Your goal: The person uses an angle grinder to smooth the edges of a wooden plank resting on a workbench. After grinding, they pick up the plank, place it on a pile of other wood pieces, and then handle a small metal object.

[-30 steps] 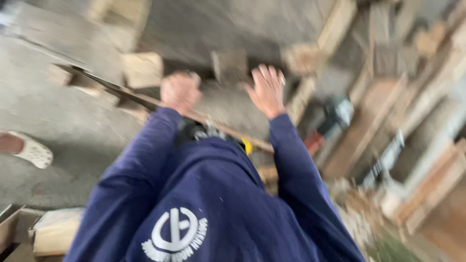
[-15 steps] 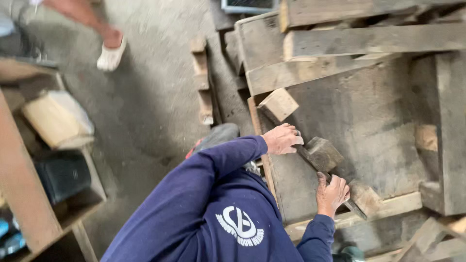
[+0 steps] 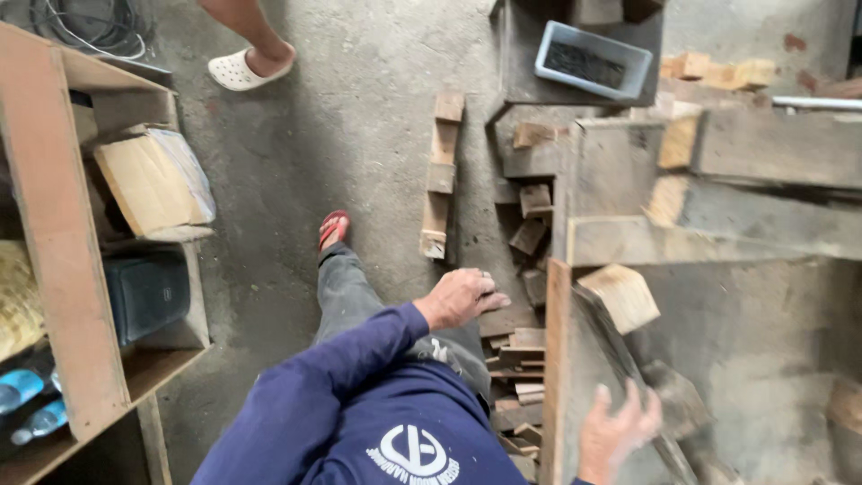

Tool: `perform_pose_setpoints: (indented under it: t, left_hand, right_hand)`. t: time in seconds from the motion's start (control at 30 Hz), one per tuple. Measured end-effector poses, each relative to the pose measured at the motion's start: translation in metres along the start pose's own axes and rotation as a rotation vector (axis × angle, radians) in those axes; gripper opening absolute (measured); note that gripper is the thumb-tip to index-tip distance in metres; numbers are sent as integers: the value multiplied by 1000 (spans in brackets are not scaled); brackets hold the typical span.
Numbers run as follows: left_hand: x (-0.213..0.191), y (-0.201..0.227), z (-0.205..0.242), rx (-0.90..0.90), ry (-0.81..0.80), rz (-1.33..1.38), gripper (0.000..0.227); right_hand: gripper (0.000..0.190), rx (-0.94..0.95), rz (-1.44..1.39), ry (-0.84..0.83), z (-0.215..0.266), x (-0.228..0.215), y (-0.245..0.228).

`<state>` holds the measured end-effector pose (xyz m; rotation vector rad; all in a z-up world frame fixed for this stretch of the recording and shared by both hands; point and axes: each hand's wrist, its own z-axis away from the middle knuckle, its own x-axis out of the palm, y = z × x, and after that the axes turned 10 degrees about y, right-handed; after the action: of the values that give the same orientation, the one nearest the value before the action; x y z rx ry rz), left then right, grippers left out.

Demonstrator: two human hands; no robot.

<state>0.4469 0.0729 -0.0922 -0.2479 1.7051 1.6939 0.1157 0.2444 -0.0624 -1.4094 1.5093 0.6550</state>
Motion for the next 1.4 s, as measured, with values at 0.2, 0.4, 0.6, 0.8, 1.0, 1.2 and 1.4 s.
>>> perform_pose_setpoints:
  t: [0.2, 0.4, 0.6, 0.8, 1.0, 1.2, 1.4]
  left_hand:
    - [-144, -92, 5, 242, 328, -18, 50]
    - [-325, -169, 8, 59, 289, -261, 67]
    - [-372, -212, -26, 2, 246, -121, 35]
    - [-404, -204, -159, 135, 314, -65, 30]
    - [-439, -201, -356, 231, 217, -3, 42]
    - [-493, -177, -537, 271, 118, -6, 44]
    - [-531, -174, -661, 242, 221, 44, 31]
  right_hand:
    - [44, -44, -563, -323, -75, 87, -329]
    - [49, -73, -821, -529, -131, 127, -536]
    - [51, -166, -885, -541, -182, 157, -602]
    - [47, -30, -826, -445, -272, 203, -601]
    - [42, 80, -784, -457, -420, 293, -595]
    - [33, -160, -768, -392, -613, 335, -587]
    - [33, -270, -780, -303, -795, 336, -590]
